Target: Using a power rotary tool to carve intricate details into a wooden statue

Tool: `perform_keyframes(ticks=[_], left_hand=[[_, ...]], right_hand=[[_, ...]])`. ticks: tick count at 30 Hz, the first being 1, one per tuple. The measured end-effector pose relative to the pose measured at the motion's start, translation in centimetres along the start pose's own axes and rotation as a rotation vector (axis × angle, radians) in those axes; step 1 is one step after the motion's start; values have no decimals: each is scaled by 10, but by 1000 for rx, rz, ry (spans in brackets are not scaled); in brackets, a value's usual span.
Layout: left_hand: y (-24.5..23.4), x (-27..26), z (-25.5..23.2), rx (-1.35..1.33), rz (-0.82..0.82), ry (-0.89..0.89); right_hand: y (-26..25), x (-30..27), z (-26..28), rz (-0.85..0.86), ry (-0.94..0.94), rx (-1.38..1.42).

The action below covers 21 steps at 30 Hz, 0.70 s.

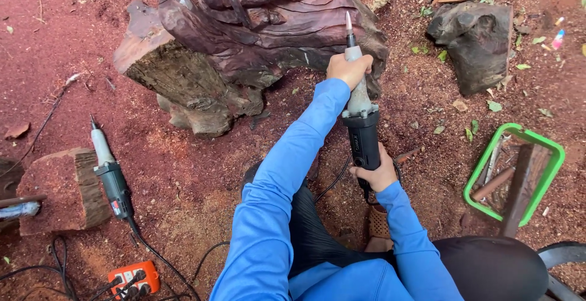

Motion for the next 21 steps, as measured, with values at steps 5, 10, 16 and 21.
perform_keyframes(ticks=[5,10,16,21], left_hand=[[7,-19,-21,17,17,-14],[26,-11,3,37,62,-32],[-24,-7,44,-37,-34,0],[-97,25,110,-118,-270,-16]], right_hand=[[6,-17,17,73,16,226],[25,-26,3,-13,53,316],[47,0,-2,-88,-19,-172],[94,27,4,109,126,-296]])
Point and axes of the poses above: each hand's wrist, its own x-axis towards the middle knuckle, its own y-axis out of the palm, z = x × y, the point moved 5 cm from there along x, towards the middle knuckle, and after that the axes turned 7 degrees about y, right-handed, at the moved point
